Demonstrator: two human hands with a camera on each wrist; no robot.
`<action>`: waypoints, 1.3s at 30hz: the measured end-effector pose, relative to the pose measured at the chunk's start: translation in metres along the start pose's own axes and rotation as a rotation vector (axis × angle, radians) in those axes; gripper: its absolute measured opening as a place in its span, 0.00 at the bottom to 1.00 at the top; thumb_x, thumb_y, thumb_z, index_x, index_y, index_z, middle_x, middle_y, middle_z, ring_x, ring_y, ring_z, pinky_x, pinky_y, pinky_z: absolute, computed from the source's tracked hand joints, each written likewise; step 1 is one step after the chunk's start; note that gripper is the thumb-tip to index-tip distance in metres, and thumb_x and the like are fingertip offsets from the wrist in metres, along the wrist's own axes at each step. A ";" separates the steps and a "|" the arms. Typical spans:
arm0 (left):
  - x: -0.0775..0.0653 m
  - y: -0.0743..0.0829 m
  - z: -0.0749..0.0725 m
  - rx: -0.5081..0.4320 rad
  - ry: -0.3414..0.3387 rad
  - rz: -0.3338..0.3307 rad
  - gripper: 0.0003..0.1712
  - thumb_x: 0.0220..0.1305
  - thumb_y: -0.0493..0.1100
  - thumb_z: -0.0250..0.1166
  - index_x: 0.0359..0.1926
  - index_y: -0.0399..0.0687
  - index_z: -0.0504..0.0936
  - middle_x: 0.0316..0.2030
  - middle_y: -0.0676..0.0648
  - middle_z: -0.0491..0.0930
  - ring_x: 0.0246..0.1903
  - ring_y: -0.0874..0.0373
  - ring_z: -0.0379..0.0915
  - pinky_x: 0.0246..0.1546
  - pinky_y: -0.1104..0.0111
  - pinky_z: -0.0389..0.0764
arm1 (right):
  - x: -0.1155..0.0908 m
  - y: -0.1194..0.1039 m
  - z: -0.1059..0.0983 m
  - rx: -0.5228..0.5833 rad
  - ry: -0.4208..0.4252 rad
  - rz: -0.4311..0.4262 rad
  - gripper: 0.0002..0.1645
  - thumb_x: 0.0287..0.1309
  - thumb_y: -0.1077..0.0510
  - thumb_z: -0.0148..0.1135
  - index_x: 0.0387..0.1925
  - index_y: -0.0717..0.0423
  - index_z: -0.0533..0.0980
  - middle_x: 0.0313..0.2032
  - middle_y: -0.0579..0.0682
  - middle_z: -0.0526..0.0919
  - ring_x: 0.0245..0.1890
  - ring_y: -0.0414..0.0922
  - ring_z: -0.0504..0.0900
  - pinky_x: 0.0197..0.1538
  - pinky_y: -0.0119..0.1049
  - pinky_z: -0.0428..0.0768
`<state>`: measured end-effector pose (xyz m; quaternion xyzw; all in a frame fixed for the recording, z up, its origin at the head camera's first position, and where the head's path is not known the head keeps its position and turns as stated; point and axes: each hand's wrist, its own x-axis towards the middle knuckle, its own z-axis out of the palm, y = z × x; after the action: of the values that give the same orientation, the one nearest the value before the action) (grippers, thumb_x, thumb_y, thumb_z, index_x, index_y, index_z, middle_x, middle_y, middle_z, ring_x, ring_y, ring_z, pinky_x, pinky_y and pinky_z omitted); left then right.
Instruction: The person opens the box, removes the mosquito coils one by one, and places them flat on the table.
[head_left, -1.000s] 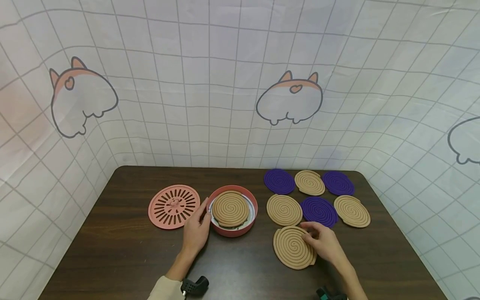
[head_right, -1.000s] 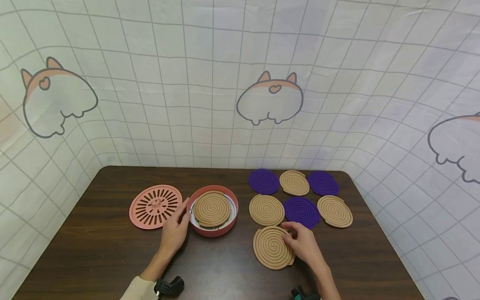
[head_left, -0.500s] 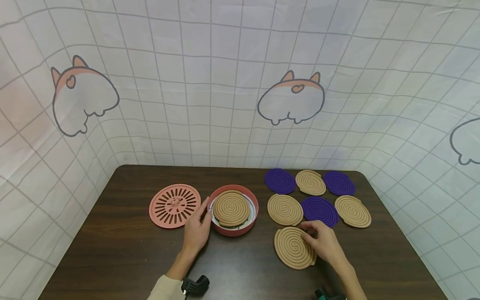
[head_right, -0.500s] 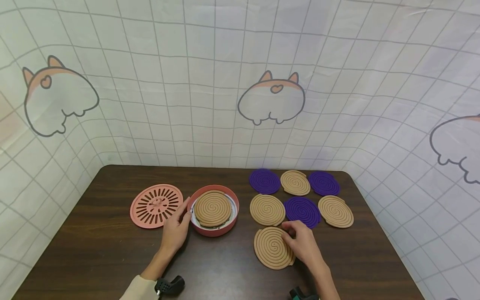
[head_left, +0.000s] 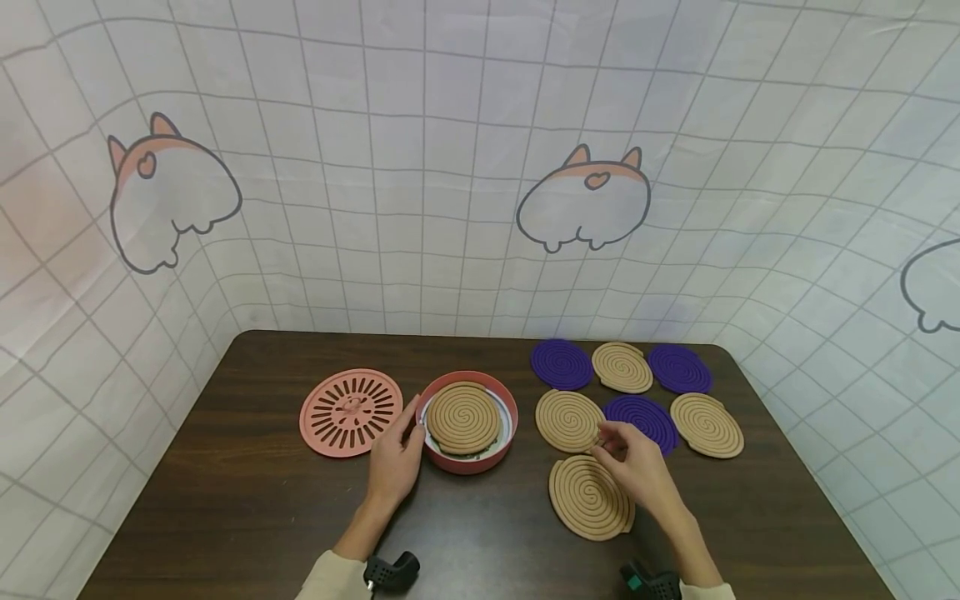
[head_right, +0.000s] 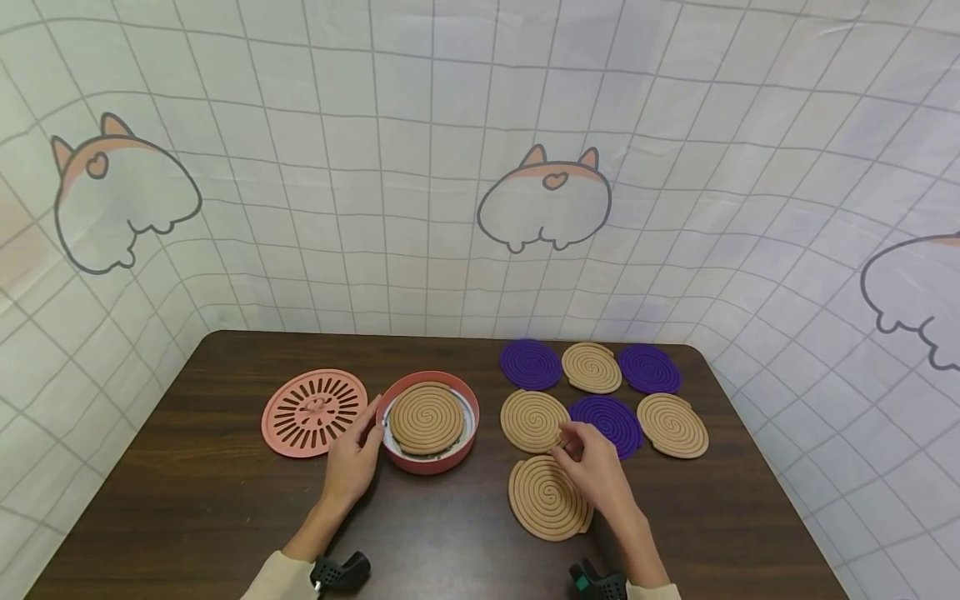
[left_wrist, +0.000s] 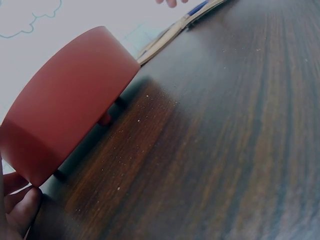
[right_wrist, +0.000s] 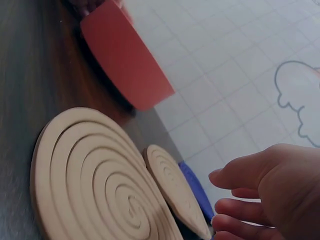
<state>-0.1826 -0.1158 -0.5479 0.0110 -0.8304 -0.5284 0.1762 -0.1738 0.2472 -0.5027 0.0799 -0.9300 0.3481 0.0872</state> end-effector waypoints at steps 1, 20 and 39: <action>0.000 0.000 0.000 0.000 -0.002 0.001 0.27 0.70 0.38 0.56 0.69 0.50 0.74 0.53 0.41 0.85 0.16 0.67 0.51 0.21 0.72 0.59 | 0.001 -0.001 0.000 0.002 0.001 -0.005 0.23 0.58 0.60 0.70 0.54 0.63 0.79 0.41 0.53 0.85 0.39 0.44 0.82 0.40 0.32 0.82; 0.000 -0.004 0.001 0.007 0.011 0.001 0.27 0.70 0.39 0.57 0.69 0.52 0.75 0.53 0.43 0.85 0.16 0.68 0.50 0.22 0.71 0.59 | 0.021 -0.035 0.011 0.128 0.021 -0.050 0.27 0.57 0.57 0.71 0.57 0.63 0.78 0.44 0.56 0.85 0.41 0.46 0.84 0.44 0.37 0.84; 0.000 -0.003 0.002 0.030 0.019 0.006 0.27 0.70 0.40 0.57 0.69 0.52 0.75 0.65 0.48 0.76 0.33 0.59 0.70 0.37 0.69 0.69 | 0.038 -0.065 0.024 0.192 -0.002 -0.057 0.27 0.58 0.55 0.70 0.58 0.59 0.77 0.46 0.54 0.86 0.43 0.46 0.85 0.47 0.41 0.84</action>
<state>-0.1839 -0.1152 -0.5517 0.0164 -0.8367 -0.5151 0.1854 -0.1993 0.1794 -0.4707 0.1145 -0.8898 0.4329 0.0879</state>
